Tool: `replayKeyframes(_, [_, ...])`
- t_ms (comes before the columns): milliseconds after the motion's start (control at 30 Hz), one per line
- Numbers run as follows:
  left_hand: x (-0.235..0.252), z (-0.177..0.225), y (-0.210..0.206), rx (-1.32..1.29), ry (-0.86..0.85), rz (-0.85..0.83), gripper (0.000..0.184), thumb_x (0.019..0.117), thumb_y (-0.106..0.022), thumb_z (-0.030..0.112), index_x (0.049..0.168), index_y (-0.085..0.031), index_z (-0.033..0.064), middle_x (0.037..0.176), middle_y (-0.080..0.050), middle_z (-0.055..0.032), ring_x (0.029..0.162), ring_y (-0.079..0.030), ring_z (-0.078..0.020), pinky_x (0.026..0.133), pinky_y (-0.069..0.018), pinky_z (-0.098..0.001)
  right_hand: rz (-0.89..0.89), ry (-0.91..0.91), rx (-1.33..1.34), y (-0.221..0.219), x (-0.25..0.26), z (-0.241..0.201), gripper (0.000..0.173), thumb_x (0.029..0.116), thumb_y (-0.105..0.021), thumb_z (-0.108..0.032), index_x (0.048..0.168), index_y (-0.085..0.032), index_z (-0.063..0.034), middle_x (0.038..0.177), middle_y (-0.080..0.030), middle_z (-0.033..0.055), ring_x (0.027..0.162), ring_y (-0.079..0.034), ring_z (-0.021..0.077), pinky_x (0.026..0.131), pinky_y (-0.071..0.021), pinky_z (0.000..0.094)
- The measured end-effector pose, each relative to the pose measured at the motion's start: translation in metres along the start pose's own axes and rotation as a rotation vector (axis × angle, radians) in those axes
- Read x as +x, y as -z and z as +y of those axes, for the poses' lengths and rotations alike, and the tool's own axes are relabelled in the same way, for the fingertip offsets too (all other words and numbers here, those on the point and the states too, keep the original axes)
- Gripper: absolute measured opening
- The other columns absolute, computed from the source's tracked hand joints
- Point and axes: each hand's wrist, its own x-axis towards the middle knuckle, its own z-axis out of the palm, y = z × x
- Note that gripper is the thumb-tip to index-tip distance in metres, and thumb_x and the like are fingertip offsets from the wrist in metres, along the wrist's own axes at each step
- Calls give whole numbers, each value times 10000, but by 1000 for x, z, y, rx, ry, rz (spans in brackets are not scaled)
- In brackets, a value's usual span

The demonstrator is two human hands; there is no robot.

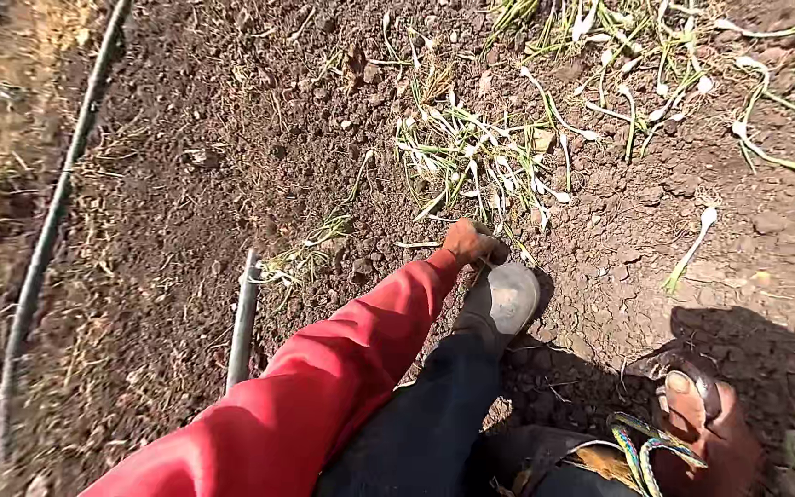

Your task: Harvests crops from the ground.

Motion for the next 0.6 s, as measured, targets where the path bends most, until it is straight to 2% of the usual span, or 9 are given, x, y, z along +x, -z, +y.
replayKeyframes(67, [2,0,9,-53,-25,-40,255,912,-753,265,1084,-778,78,1022,-754,-168,998,-716,-331,915,-548,-605,22,-22,6,-6,2,0,586,1016,-545,-466,1116,-632,105,761,-649,117,630,-627,85,600,-559,298])
replayKeyframes(100, [-4,3,15,-65,-87,-23,221,921,-735,248,1022,-770,55,926,-742,-157,891,-708,-306,832,-556,-574,34,-13,11,-7,3,1,586,1012,-550,-471,1110,-637,100,749,-650,113,617,-628,88,587,-558,302])
replayKeyframes(133, [-13,9,20,-72,-179,0,190,934,-705,225,931,-732,37,807,-688,-131,763,-655,-270,723,-523,-528,50,8,15,-8,4,4,597,1011,-548,-491,1093,-641,92,726,-647,99,594,-622,79,562,-552,293])
replayKeyframes(200, [-25,28,30,-10,-401,15,184,939,-638,201,828,-638,54,691,-592,-77,655,-586,-224,636,-478,-484,83,46,28,-12,3,5,595,1006,-545,-506,1058,-647,78,704,-644,78,581,-618,56,545,-543,264])
replayKeyframes(233, [-29,41,30,37,-490,2,171,946,-632,197,859,-645,51,705,-605,-80,667,-602,-230,654,-493,-496,92,61,32,-13,2,4,588,1004,-551,-494,1048,-649,84,702,-646,85,582,-620,61,548,-545,266])
replayKeyframes(300, [-29,81,10,127,-634,-57,158,979,-659,167,1030,-705,25,815,-689,-129,752,-672,-270,738,-548,-539,123,61,40,-14,3,2,585,998,-557,-497,1007,-652,79,675,-640,70,558,-612,56,529,-542,260])
replayKeyframes(400, [-26,151,-44,376,-855,-126,249,969,-645,143,1193,-715,59,1073,-738,-176,1008,-722,-353,891,-567,-604,147,39,78,-20,2,1,577,994,-562,-515,980,-666,52,650,-637,33,538,-603,31,507,-531,239])
replayKeyframes(533, [-14,224,-109,754,-1073,-266,333,1000,-580,95,1299,-702,178,1265,-674,-175,1040,-694,-407,826,-564,-627,127,10,54,-22,0,0,596,970,-568,-564,955,-677,22,635,-623,8,536,-596,35,506,-527,245])
replayKeyframes(600, [-4,242,-127,934,-1168,-328,275,1012,-574,90,1260,-688,131,1256,-665,-193,1027,-690,-421,821,-558,-629,132,2,41,-20,0,0,578,966,-580,-542,972,-693,25,644,-644,20,546,-620,50,508,-540,263])
